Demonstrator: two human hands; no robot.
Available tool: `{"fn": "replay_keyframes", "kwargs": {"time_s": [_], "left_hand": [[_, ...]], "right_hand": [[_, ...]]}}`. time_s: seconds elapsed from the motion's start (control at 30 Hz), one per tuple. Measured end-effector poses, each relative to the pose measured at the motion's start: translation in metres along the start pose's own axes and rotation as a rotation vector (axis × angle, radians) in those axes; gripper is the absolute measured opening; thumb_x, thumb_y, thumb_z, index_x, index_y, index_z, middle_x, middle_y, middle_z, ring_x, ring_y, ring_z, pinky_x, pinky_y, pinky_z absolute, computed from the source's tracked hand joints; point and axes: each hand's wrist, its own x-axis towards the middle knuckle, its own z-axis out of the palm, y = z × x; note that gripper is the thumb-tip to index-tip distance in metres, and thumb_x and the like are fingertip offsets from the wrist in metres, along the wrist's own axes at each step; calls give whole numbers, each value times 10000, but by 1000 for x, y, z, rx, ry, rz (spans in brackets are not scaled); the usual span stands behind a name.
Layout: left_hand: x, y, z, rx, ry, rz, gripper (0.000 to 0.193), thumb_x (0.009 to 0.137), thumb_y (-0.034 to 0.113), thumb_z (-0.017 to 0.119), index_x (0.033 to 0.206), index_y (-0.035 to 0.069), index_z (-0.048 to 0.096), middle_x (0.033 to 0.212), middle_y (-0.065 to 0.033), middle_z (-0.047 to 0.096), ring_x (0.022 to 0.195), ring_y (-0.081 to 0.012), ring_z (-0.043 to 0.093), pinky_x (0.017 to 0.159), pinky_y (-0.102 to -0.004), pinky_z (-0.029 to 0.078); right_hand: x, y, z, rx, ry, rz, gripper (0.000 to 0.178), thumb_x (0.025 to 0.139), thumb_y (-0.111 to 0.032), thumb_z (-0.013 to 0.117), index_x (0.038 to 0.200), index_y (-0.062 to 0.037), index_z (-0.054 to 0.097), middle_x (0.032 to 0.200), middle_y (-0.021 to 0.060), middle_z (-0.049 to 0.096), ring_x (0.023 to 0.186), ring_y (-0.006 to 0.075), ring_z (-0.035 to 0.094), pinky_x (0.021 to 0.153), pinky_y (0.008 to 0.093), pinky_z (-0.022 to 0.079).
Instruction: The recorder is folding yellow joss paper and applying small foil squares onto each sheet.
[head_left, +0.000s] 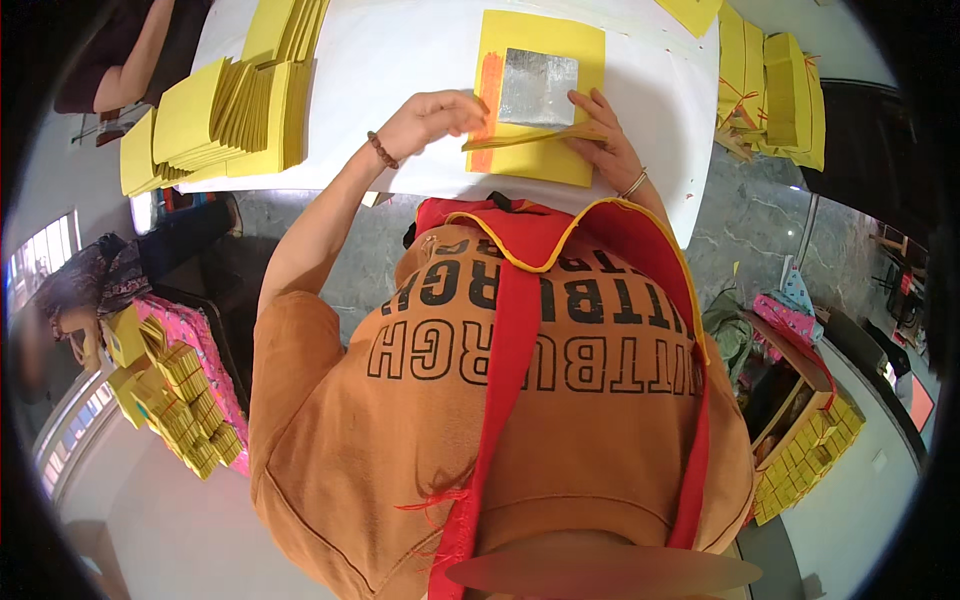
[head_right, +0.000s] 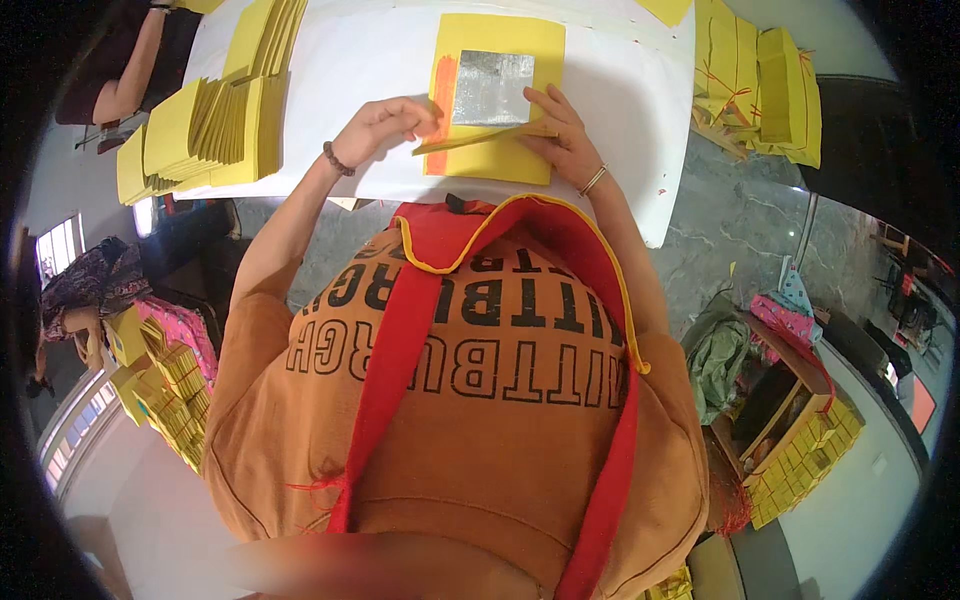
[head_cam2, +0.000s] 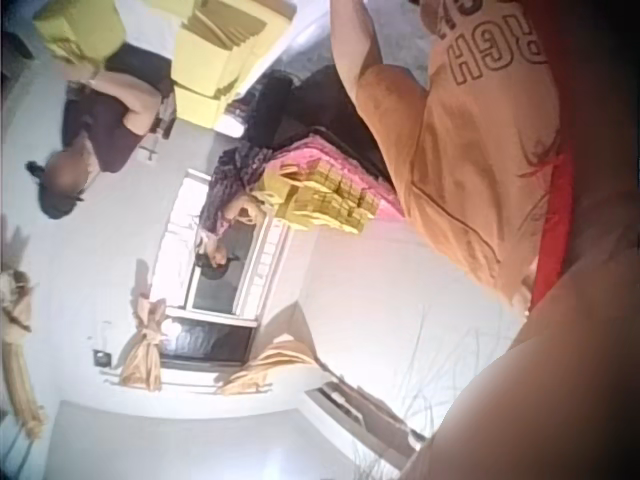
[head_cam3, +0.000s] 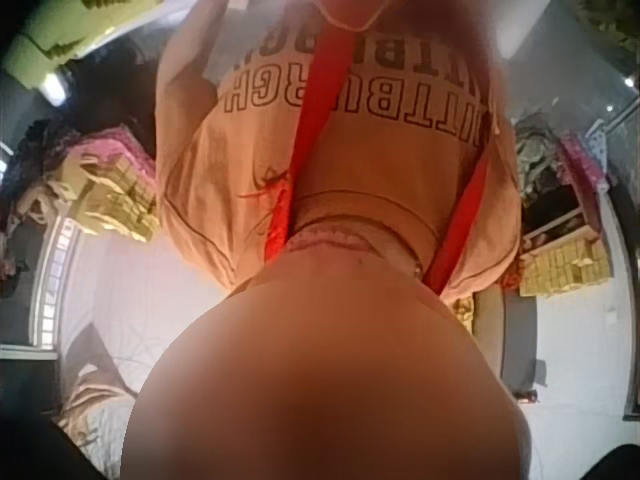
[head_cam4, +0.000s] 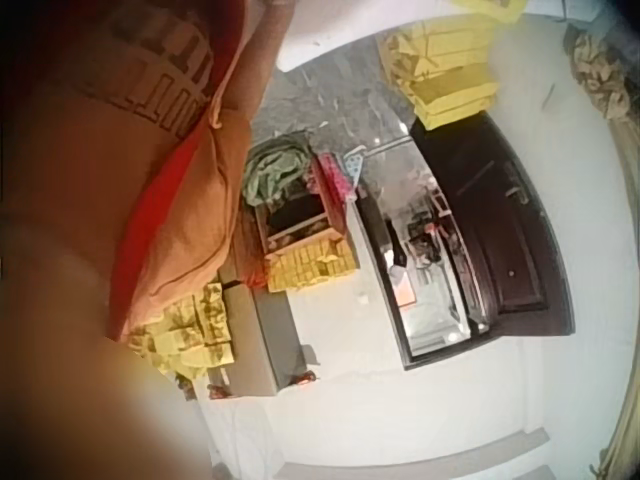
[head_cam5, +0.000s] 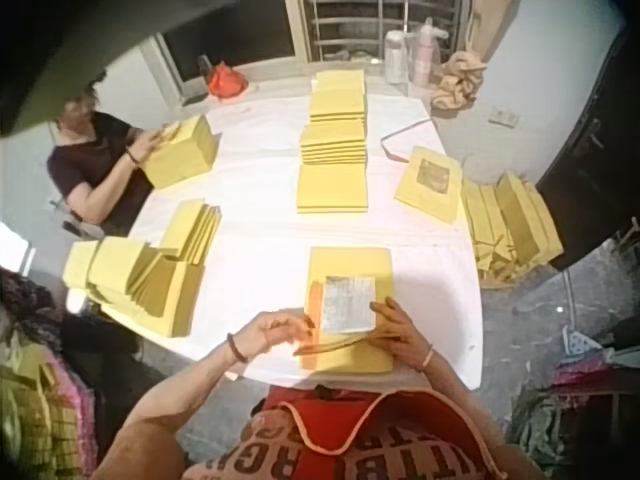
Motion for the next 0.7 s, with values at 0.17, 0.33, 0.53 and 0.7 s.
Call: {"fn": "replay_keyframes", "kwargs": {"time_s": [0.17,0.33,0.53,0.7], "left_hand": [[1,0,11,833,152,404,670,681,-31,569,1309,150,426,1342,-114,398,1162,-316,397,990,-422,336],[10,-19,26,1104,326,526,604,677,1,591,1232,226,521,1310,-41,447,1125,-291,436,937,-420,347],[6,-11,28,1264,345,602,546,701,-19,553,1185,233,563,1221,-18,525,1097,-263,462,915,-405,360],[-11,-6,32,1252,306,715,477,714,1,531,1151,184,585,1177,-47,549,1046,-241,501,853,-374,399]], "right_hand": [[0,3,1,63,19,31,204,784,-127,653,987,-120,668,1370,43,416,1340,336,202,1078,405,212],[0,-2,-3,67,15,8,221,772,-123,654,992,-130,668,1369,40,417,1335,343,212,1080,408,208],[0,-18,-12,-397,74,-144,291,759,-189,640,1049,-208,636,1314,38,469,1268,308,356,1048,447,239],[-6,-46,-18,-733,10,-279,341,754,-249,616,1095,-246,600,1248,17,524,1204,218,445,997,454,279]]}}
